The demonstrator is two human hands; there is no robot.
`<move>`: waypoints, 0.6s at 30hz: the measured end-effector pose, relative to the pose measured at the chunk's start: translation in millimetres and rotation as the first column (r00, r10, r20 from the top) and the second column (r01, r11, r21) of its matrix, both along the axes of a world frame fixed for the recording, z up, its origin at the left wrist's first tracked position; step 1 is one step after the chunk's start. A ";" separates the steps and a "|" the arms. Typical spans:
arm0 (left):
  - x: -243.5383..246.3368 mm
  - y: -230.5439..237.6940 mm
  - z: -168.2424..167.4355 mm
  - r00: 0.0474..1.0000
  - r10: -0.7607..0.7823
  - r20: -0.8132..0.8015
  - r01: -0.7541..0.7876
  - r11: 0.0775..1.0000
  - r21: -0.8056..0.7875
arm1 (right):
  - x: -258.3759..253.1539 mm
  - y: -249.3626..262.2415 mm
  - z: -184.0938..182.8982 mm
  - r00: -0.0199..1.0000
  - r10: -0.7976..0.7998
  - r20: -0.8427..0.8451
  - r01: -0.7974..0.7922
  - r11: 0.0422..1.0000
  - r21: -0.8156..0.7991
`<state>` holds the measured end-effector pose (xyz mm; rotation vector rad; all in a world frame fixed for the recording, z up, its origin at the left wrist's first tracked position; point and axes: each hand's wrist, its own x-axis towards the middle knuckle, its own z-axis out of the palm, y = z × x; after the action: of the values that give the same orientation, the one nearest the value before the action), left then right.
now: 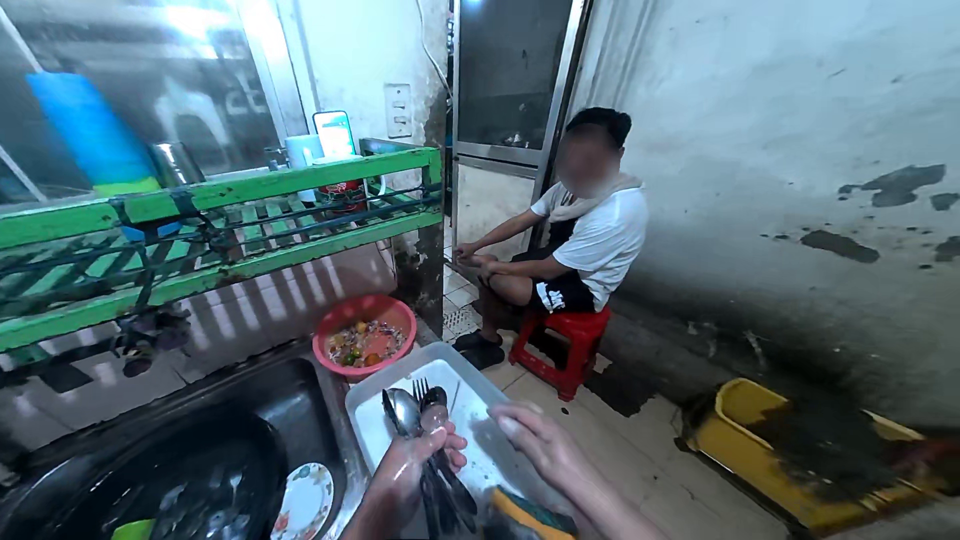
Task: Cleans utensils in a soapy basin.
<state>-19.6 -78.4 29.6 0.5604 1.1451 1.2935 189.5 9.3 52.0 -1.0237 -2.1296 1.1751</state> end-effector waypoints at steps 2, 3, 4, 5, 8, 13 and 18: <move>3.3 -2.1 -6.3 0.997 -0.068 -0.020 0.069 0.997 0.036 | -14.3 12.7 21.0 0.998 0.054 0.025 -0.048 0.976 -0.212; 4.6 -2.5 -9.0 0.996 -0.082 -0.022 0.083 0.995 0.054 | -21.0 16.7 26.6 0.996 0.083 0.027 -0.070 0.947 -0.312; 5.8 -2.9 -10.2 0.996 -0.086 -0.024 0.087 0.994 0.059 | -27.1 18.7 28.4 0.994 0.105 0.025 -0.089 0.925 -0.369; 6.7 -3.3 -9.9 0.996 -0.089 -0.032 0.090 0.995 0.052 | -32.7 19.5 27.9 0.993 0.117 0.021 -0.100 0.917 -0.387; 7.8 -5.1 -3.4 0.996 -0.076 -0.051 0.075 0.997 -0.013 | -46.6 20.6 22.2 0.996 0.085 0.038 -0.072 0.961 -0.265; 0.2 -7.8 -6.0 0.989 0.102 0.110 -0.098 0.994 -0.038 | -49.4 25.8 26.4 0.982 0.091 0.167 -0.104 0.992 0.071; -6.6 -7.4 -19.0 0.929 0.238 0.282 -0.252 0.968 0.013 | -63.1 33.9 37.6 0.997 0.076 0.012 -0.077 0.982 0.170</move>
<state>-26.2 -85.8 10.6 0.2625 0.9701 1.5646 126.4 43.2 89.7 -0.8762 -2.2474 1.0049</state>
